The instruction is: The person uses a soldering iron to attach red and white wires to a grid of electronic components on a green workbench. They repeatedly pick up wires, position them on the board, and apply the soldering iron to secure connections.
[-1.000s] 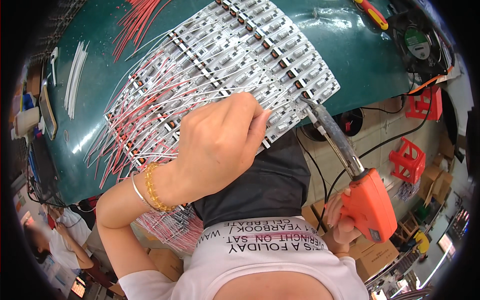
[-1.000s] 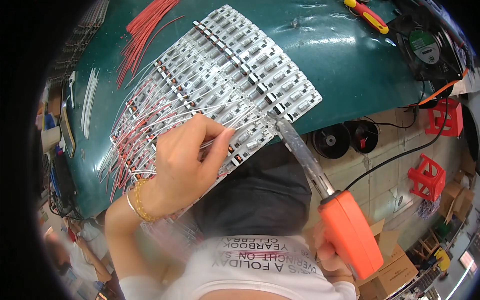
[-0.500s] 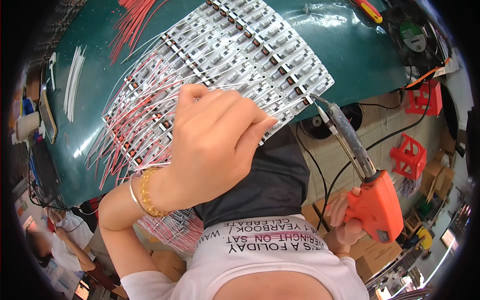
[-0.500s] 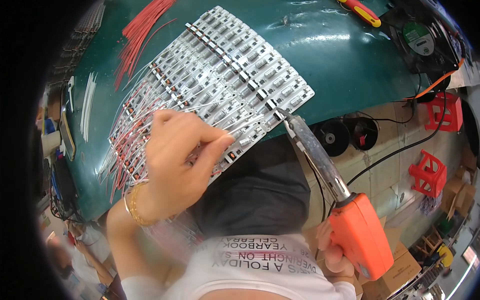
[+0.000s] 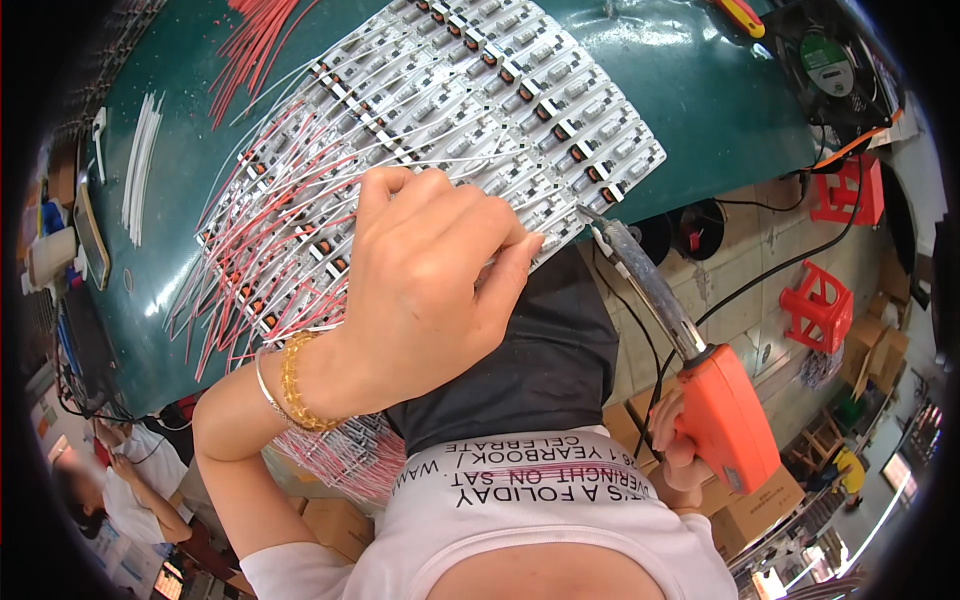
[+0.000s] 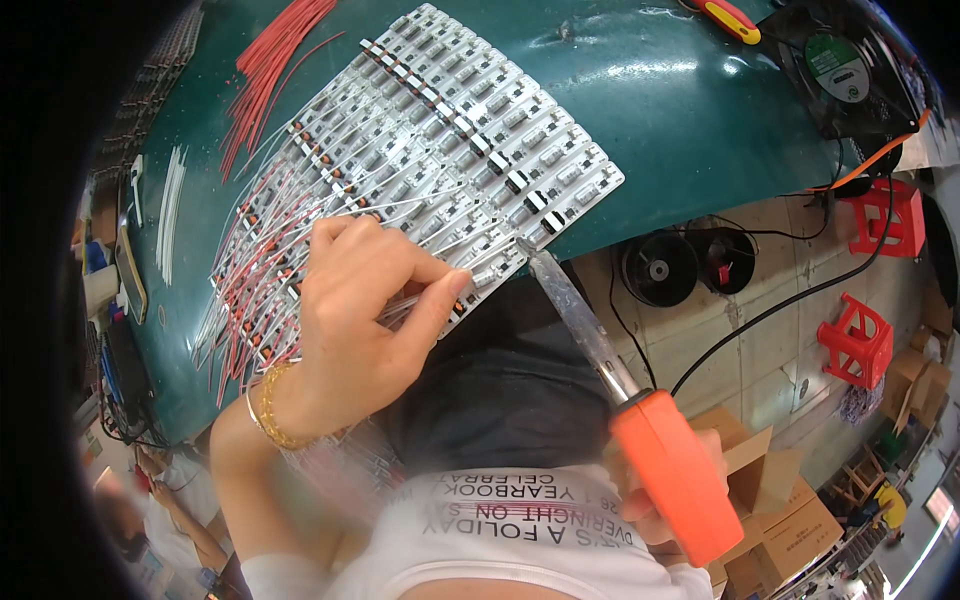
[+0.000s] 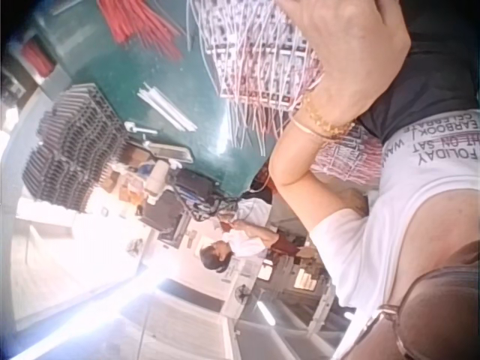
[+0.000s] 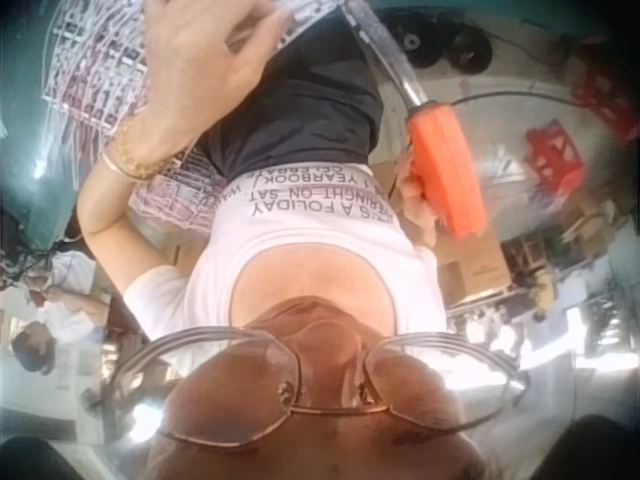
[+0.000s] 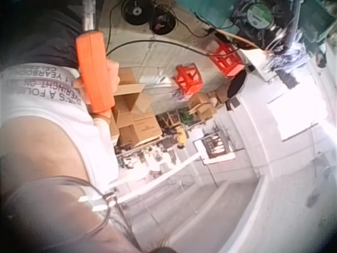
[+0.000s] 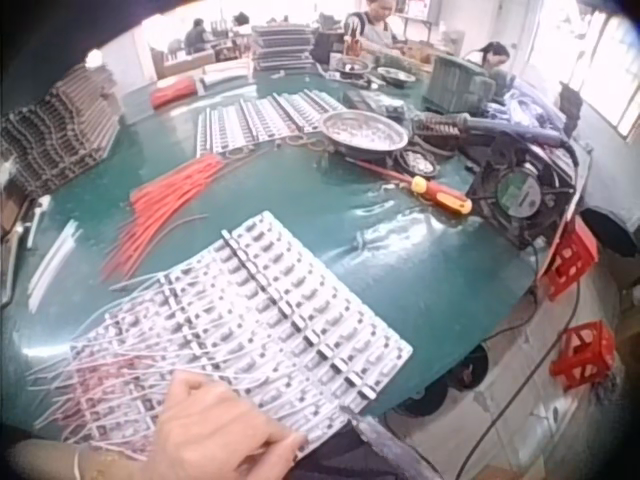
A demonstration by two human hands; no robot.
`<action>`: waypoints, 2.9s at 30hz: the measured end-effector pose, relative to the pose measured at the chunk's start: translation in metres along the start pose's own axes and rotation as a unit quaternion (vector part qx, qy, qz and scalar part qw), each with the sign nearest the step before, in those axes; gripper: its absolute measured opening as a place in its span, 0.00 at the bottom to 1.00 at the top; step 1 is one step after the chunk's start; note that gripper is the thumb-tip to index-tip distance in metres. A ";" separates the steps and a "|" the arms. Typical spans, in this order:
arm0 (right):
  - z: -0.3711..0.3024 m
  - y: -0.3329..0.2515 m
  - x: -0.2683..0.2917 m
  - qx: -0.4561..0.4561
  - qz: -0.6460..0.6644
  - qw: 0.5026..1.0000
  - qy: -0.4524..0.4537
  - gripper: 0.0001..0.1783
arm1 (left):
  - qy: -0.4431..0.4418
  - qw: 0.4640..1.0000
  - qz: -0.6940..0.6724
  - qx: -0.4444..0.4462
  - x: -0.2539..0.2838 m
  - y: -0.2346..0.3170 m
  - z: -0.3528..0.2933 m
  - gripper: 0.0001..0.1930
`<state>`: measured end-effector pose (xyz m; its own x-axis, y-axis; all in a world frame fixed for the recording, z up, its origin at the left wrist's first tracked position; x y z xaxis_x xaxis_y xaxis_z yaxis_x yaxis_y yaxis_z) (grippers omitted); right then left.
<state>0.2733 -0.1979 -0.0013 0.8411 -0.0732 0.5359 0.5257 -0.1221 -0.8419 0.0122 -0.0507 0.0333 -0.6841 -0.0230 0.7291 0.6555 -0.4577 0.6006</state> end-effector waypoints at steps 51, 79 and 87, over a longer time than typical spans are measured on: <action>0.010 -0.001 -0.007 0.060 0.241 0.969 -0.016 0.44 | 0.048 0.998 0.025 -0.037 -0.004 0.005 -0.002 0.10; 0.013 -0.006 -0.009 0.045 0.172 0.983 -0.033 0.43 | 0.029 0.999 0.022 -0.038 -0.002 0.003 -0.002 0.09; 0.018 -0.012 -0.013 0.002 0.142 0.988 -0.067 0.35 | 0.030 0.998 0.024 -0.042 -0.003 0.004 -0.001 0.09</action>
<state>0.2583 -0.1773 0.0011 0.9637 0.0284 0.2656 0.2671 -0.1115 -0.9572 0.0163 -0.0536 0.0328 -0.6719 -0.0987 0.7340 0.6604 -0.5285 0.5335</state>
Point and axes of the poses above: each hand's wrist, its own z-axis towards the middle knuckle, its own x-axis out of the back of the hand, y = z × x, the point moved 6 cm from there along z, towards the middle knuckle, and after that the axes turned 2 degrees about y, right-handed, at the moved point
